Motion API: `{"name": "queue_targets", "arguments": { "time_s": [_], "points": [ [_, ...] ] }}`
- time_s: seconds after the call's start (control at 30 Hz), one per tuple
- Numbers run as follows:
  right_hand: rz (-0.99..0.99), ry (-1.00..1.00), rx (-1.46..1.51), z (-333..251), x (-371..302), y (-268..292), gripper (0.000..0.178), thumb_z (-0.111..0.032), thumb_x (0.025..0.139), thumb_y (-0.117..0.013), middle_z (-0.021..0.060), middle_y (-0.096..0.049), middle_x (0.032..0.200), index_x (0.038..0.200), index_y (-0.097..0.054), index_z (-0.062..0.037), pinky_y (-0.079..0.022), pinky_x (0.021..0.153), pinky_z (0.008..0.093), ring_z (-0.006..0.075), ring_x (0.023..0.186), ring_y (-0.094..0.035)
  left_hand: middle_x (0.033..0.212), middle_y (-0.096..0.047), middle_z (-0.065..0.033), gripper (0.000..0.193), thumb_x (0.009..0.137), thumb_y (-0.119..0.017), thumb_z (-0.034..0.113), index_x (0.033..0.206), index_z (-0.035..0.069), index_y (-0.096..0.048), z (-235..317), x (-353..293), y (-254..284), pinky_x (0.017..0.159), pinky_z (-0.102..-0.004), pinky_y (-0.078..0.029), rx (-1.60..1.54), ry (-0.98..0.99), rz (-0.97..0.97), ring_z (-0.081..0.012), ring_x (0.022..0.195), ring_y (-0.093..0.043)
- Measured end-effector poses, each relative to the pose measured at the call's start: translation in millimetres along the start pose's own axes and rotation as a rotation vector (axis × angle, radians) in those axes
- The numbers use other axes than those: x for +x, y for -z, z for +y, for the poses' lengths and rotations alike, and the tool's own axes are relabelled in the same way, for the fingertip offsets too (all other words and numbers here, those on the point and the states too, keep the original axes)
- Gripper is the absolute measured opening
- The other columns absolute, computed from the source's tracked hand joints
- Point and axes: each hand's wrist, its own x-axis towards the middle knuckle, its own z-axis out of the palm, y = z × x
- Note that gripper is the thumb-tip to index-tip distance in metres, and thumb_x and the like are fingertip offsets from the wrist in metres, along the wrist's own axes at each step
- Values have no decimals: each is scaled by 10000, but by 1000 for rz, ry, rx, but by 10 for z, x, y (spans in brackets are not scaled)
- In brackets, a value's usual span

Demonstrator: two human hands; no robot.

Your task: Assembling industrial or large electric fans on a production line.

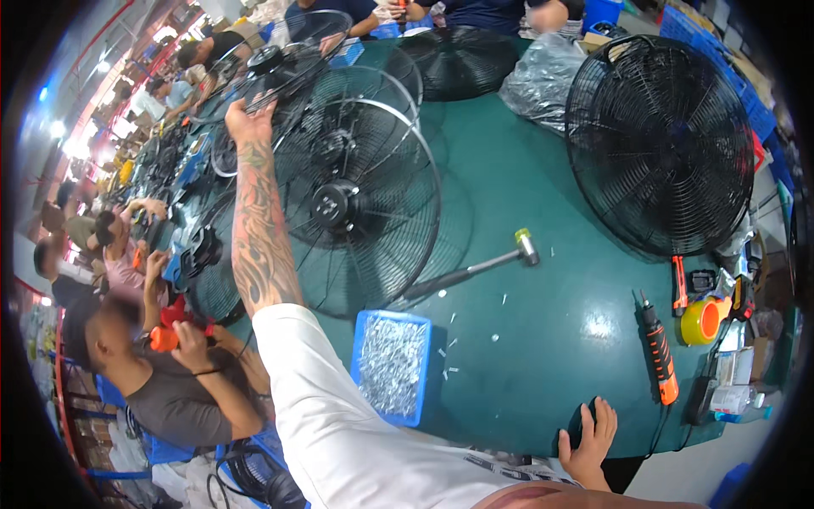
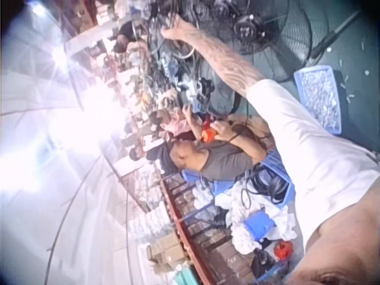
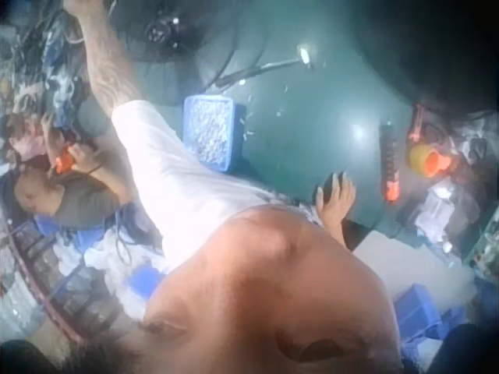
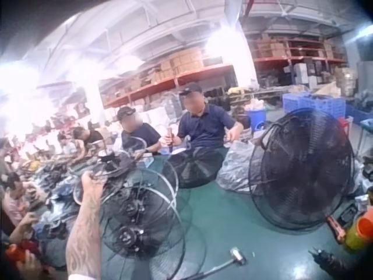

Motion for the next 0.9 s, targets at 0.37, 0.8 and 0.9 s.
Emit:
{"name": "queue_targets", "arguments": {
  "time_s": [0.37, 0.8, 0.9],
  "points": [
    [-28, -21, 1, -11, 94, 13, 587, -330, 842, -643, 307, -455, 1443, 1296, -550, 31, -299, 1113, 641, 500, 1325, -425, 1184, -565, -334, 638, 1024, -578, 376, 1274, -158, -333, -341, 573, 806, 882, -570, -604, 223, 37, -29, -498, 1086, -640],
    [0, -16, 2, -16, 70, 34, 573, -311, 836, -662, 298, -462, 1434, 1291, -562, 23, -307, 1114, 626, 491, 1325, -431, 1203, -575, -280, 851, 876, -745, 546, 1311, -132, -469, -18, 145, 672, 736, -481, -612, 805, 102, 188, -370, 951, -667],
    [43, 6, 4, -4, 32, 32, 557, -297, 833, -668, 293, -477, 1421, 1279, -574, 23, -315, 1109, 621, 484, 1315, -446, 981, -502, -100, 881, 794, -698, 750, 1168, -39, -579, 18, -153, 542, 625, -373, -537, 984, 125, 172, -203, 747, -501]
  ]
}}
